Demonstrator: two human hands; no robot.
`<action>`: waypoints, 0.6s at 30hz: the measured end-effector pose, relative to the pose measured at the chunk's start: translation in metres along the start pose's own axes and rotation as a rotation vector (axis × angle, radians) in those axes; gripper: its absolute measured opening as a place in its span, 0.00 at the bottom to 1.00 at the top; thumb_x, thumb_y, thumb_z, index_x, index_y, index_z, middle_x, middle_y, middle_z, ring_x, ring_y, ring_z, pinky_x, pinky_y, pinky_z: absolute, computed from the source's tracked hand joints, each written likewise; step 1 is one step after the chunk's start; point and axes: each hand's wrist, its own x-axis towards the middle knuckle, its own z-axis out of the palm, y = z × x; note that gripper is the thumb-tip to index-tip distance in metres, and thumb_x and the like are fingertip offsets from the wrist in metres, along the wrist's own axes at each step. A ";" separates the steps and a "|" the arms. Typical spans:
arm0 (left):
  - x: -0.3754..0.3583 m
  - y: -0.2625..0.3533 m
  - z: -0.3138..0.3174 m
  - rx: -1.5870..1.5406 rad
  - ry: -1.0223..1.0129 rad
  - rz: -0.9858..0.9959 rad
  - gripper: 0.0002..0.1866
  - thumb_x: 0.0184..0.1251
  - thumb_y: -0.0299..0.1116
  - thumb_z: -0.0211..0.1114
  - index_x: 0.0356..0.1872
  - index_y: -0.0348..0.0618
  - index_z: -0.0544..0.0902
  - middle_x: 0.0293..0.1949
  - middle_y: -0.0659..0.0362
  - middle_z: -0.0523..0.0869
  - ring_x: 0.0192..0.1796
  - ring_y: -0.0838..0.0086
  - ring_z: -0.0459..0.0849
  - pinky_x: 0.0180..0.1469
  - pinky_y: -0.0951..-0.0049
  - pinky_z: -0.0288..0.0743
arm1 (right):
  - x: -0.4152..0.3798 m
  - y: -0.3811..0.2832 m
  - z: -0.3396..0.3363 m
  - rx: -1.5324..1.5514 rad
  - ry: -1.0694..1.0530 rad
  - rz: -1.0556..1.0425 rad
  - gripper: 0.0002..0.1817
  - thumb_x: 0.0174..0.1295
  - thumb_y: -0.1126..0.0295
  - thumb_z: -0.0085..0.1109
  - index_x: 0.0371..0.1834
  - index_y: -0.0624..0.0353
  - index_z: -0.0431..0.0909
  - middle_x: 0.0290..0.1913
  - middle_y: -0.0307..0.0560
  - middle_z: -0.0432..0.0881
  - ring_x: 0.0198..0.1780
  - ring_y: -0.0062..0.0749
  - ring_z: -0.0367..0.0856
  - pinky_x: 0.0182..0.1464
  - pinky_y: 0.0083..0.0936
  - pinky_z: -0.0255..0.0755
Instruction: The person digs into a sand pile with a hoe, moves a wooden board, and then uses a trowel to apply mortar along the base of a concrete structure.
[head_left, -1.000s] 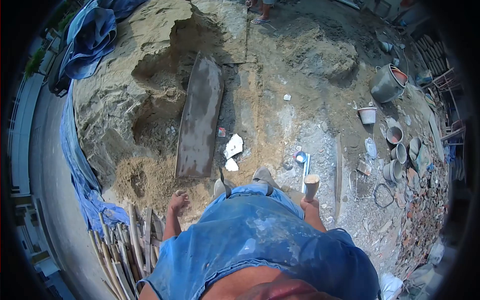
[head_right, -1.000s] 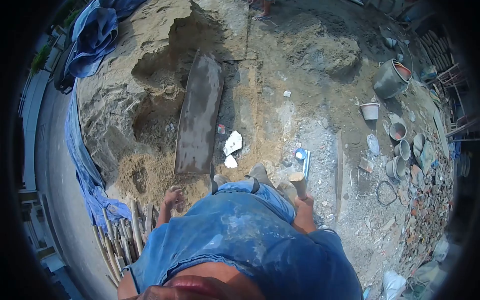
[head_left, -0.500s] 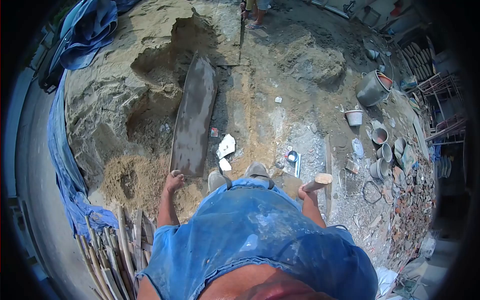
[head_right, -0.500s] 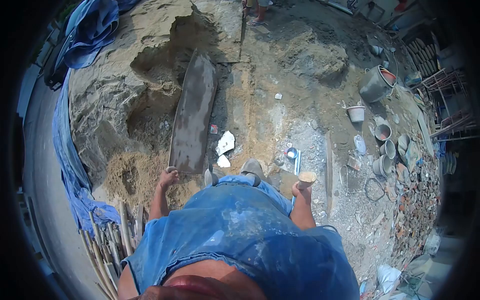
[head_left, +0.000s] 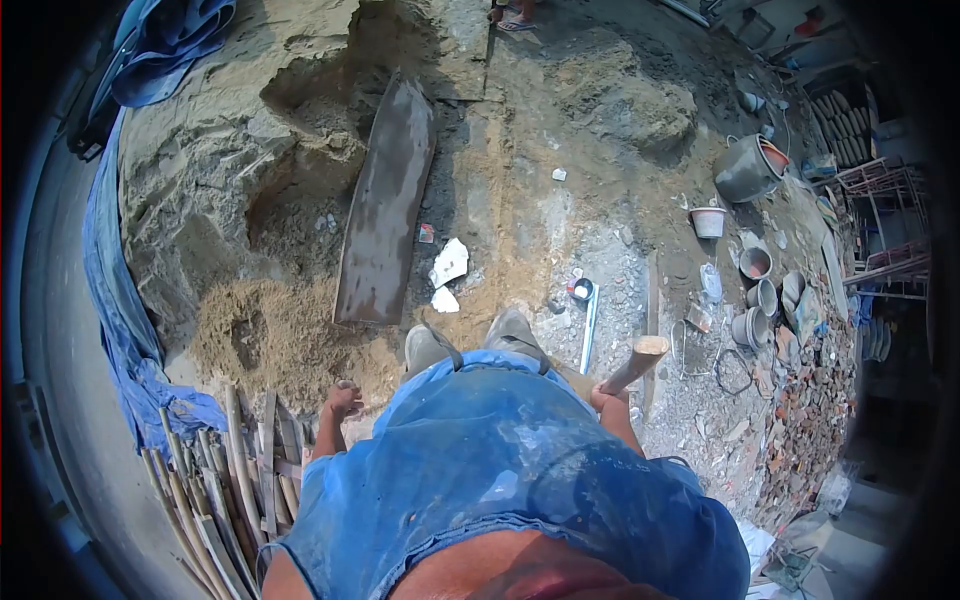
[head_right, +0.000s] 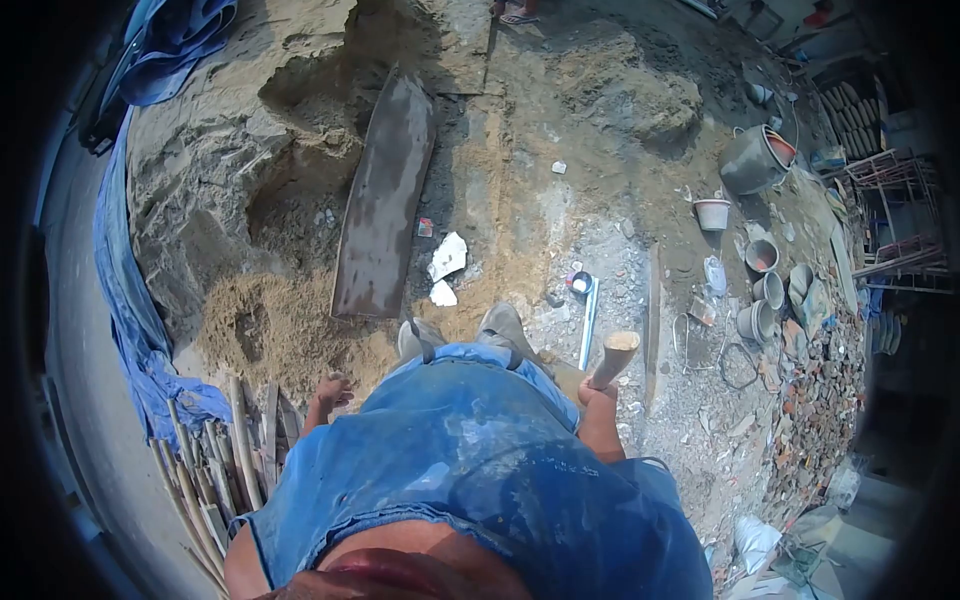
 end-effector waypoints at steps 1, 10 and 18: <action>0.004 0.009 -0.001 0.002 0.007 0.041 0.08 0.60 0.31 0.60 0.40 0.46 0.76 0.29 0.60 0.79 0.24 0.70 0.81 0.21 0.71 0.72 | 0.010 -0.004 -0.003 0.003 0.004 -0.003 0.10 0.64 0.68 0.47 0.40 0.53 0.79 0.37 0.38 0.81 0.37 0.28 0.81 0.37 0.28 0.76; 0.023 0.103 -0.012 -0.051 -0.092 0.287 0.03 0.61 0.25 0.56 0.31 0.46 0.72 0.22 0.65 0.74 0.17 0.78 0.74 0.16 0.76 0.64 | -0.006 -0.006 -0.041 0.082 -0.032 0.049 0.13 0.66 0.61 0.45 0.40 0.52 0.80 0.39 0.36 0.82 0.39 0.27 0.81 0.39 0.31 0.79; 0.027 0.110 -0.007 -0.010 -0.091 0.259 0.06 0.60 0.25 0.56 0.39 0.42 0.76 0.24 0.62 0.77 0.19 0.77 0.75 0.18 0.76 0.67 | 0.005 0.001 -0.062 -0.272 -0.313 -0.127 0.13 0.66 0.62 0.45 0.45 0.52 0.79 0.43 0.37 0.82 0.42 0.27 0.81 0.42 0.31 0.79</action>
